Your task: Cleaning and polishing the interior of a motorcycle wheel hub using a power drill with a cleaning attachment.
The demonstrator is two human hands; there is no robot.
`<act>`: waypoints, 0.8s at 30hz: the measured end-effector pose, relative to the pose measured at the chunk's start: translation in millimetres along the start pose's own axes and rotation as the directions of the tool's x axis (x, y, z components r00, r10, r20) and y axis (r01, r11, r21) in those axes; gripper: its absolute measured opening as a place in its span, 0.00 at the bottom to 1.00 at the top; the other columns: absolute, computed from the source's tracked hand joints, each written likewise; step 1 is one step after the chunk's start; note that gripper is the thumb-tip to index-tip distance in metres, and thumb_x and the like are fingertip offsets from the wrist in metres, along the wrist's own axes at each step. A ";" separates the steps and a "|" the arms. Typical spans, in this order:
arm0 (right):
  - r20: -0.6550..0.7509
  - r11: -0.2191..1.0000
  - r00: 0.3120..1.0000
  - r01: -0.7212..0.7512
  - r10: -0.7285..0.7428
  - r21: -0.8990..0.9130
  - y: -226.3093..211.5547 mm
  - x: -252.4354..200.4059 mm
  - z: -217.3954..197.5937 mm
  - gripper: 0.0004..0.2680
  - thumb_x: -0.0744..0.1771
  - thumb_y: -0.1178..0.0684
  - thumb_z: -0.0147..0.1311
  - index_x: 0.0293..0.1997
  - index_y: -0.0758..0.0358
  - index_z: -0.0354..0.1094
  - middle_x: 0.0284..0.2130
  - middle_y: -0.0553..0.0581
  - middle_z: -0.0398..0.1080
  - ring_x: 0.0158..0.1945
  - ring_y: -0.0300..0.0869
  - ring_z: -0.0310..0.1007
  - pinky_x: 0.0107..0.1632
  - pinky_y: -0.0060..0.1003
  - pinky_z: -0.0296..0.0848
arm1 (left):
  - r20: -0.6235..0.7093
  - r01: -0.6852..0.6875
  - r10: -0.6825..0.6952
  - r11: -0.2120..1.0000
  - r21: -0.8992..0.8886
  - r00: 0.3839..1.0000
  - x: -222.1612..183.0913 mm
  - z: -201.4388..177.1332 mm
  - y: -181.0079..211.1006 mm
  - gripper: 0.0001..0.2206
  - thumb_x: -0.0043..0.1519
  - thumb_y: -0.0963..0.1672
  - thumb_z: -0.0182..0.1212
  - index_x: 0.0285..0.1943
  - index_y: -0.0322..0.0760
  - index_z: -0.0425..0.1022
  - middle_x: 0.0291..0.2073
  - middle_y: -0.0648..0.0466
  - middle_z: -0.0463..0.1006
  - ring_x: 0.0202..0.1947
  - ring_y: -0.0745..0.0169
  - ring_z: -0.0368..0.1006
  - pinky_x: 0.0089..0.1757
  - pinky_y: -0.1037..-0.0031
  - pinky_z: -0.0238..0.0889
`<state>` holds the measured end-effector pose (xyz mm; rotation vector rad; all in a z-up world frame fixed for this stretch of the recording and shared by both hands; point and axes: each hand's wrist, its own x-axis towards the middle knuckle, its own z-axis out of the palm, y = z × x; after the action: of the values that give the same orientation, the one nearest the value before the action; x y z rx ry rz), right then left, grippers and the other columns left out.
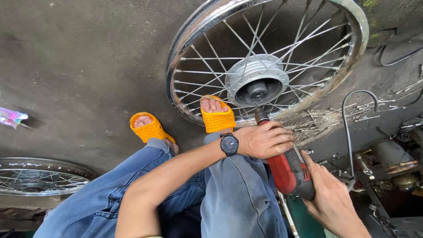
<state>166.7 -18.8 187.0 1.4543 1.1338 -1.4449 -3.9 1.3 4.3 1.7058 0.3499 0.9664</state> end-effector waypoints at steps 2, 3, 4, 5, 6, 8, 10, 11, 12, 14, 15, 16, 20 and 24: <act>-0.034 1.000 0.999 0.020 -0.020 0.008 -4.7 -0.9 -2.4 0.42 0.48 0.59 0.59 0.67 0.57 0.35 0.41 0.55 0.64 0.45 0.47 0.65 0.39 0.39 0.70 | 0.003 0.011 -0.011 1.000 0.018 1.000 -2.2 1.3 2.2 0.08 0.63 0.39 0.44 0.44 0.27 0.66 0.43 0.40 0.72 0.44 0.49 0.70 0.46 0.61 0.61; -0.063 0.999 0.997 0.035 -0.034 0.019 -7.0 -1.8 -3.1 0.41 0.49 0.59 0.60 0.67 0.58 0.36 0.41 0.55 0.64 0.44 0.47 0.65 0.38 0.40 0.70 | 0.006 0.024 -0.024 0.999 0.029 1.000 -3.2 2.5 3.1 0.07 0.62 0.39 0.46 0.45 0.27 0.66 0.44 0.40 0.72 0.44 0.50 0.71 0.47 0.62 0.62; -0.070 0.999 0.997 0.032 -0.030 0.018 -8.5 -3.1 -3.5 0.41 0.49 0.59 0.60 0.67 0.58 0.36 0.41 0.55 0.64 0.44 0.47 0.65 0.38 0.40 0.70 | 0.005 0.016 -0.016 0.999 0.029 1.000 -2.0 1.3 4.9 0.07 0.62 0.39 0.46 0.45 0.27 0.66 0.44 0.40 0.72 0.44 0.50 0.71 0.47 0.62 0.62; -0.103 0.998 0.993 0.057 -0.053 0.037 -9.8 -4.4 -3.9 0.39 0.51 0.59 0.59 0.67 0.60 0.37 0.38 0.56 0.64 0.40 0.48 0.66 0.37 0.40 0.69 | 0.008 0.024 -0.024 0.999 0.047 1.000 -0.8 0.5 6.7 0.08 0.62 0.39 0.45 0.45 0.27 0.66 0.43 0.40 0.71 0.44 0.50 0.71 0.46 0.62 0.62; -0.135 0.995 0.988 0.082 -0.073 0.058 -11.5 -6.5 -3.2 0.37 0.52 0.58 0.58 0.67 0.61 0.39 0.34 0.58 0.64 0.36 0.48 0.66 0.35 0.40 0.69 | 0.013 0.032 -0.033 0.998 0.063 0.999 -0.1 -0.3 9.4 0.08 0.62 0.39 0.44 0.45 0.27 0.66 0.43 0.40 0.71 0.44 0.50 0.70 0.46 0.61 0.62; -0.225 0.986 0.967 0.144 -0.121 0.087 -6.6 -19.4 4.4 0.35 0.53 0.57 0.57 0.66 0.63 0.41 0.39 0.60 0.65 0.39 0.48 0.67 0.39 0.40 0.69 | 0.038 0.017 -0.019 0.997 0.070 0.999 4.2 3.2 15.9 0.08 0.60 0.41 0.49 0.45 0.30 0.66 0.42 0.42 0.73 0.43 0.52 0.71 0.46 0.62 0.62; -0.317 0.972 0.933 0.212 -0.169 0.105 2.1 -31.0 12.3 0.33 0.54 0.56 0.57 0.65 0.66 0.44 0.45 0.63 0.65 0.41 0.48 0.69 0.42 0.39 0.69 | 0.061 0.001 -0.006 0.997 0.082 0.998 17.4 -0.4 20.6 0.10 0.58 0.43 0.55 0.45 0.33 0.67 0.42 0.45 0.74 0.43 0.54 0.72 0.47 0.64 0.63; -0.413 0.954 0.889 0.272 -0.198 0.127 8.4 -37.3 17.6 0.32 0.53 0.58 0.58 0.63 0.70 0.47 0.50 0.66 0.62 0.46 0.49 0.68 0.49 0.38 0.67 | 0.112 -0.069 0.057 0.992 0.109 0.992 27.7 -5.1 23.5 0.11 0.59 0.44 0.53 0.47 0.35 0.65 0.42 0.47 0.73 0.42 0.56 0.71 0.46 0.65 0.62; -0.509 0.932 0.832 0.334 -0.221 0.142 14.2 -43.4 24.1 0.31 0.52 0.60 0.59 0.60 0.75 0.50 0.56 0.69 0.59 0.52 0.50 0.66 0.55 0.37 0.64 | 0.166 -0.143 0.120 0.981 0.133 0.979 37.5 -10.1 27.0 0.11 0.60 0.45 0.52 0.48 0.37 0.64 0.42 0.49 0.71 0.42 0.58 0.70 0.45 0.67 0.62; -0.587 0.941 0.791 0.308 -0.170 0.142 25.4 -55.8 35.7 0.29 0.53 0.59 0.58 0.59 0.76 0.52 0.56 0.69 0.59 0.51 0.48 0.67 0.55 0.36 0.64 | 0.224 -0.281 0.240 0.944 0.173 0.945 64.9 -38.1 21.6 0.26 0.56 0.58 0.50 0.51 0.37 0.64 0.44 0.48 0.71 0.41 0.58 0.70 0.42 0.67 0.61; -0.651 0.948 0.750 0.282 -0.120 0.150 30.4 -61.8 41.8 0.28 0.54 0.58 0.57 0.58 0.77 0.54 0.57 0.69 0.59 0.50 0.47 0.67 0.54 0.35 0.63 | 0.281 -0.403 0.341 0.893 0.202 0.897 79.3 -52.7 19.8 0.41 0.53 0.70 0.47 0.54 0.36 0.63 0.46 0.47 0.70 0.41 0.59 0.70 0.40 0.68 0.61; -0.665 0.946 0.737 0.290 -0.123 0.147 32.0 -63.1 48.4 0.28 0.54 0.58 0.57 0.58 0.77 0.54 0.57 0.69 0.59 0.50 0.47 0.67 0.54 0.35 0.63 | 0.291 -0.417 0.351 0.885 0.208 0.890 89.9 -75.2 12.8 0.41 0.53 0.70 0.47 0.54 0.36 0.63 0.46 0.47 0.70 0.41 0.59 0.70 0.40 0.68 0.61; -0.811 0.904 0.559 0.239 0.171 0.356 36.0 -49.2 85.5 0.25 0.53 0.61 0.61 0.53 0.80 0.61 0.53 0.69 0.63 0.44 0.44 0.65 0.49 0.35 0.63 | 0.169 -0.389 0.351 0.813 0.433 0.921 105.4 -171.0 0.0 0.17 0.64 0.55 0.44 0.43 0.41 0.65 0.37 0.52 0.69 0.33 0.65 0.68 0.35 0.74 0.61; -0.889 0.871 0.393 0.323 0.233 0.371 20.1 -6.2 100.3 0.25 0.54 0.57 0.65 0.54 0.79 0.62 0.34 0.57 0.64 0.35 0.37 0.59 0.43 0.34 0.63 | 0.097 0.009 -0.068 0.859 0.511 0.993 48.6 -234.3 4.7 0.17 0.58 0.46 0.65 0.46 0.28 0.66 0.41 0.43 0.68 0.40 0.47 0.66 0.40 0.61 0.60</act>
<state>155.7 -120.7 186.7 2.8587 1.4781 -0.8740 -149.3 186.5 47.2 2.2161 0.6055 0.7826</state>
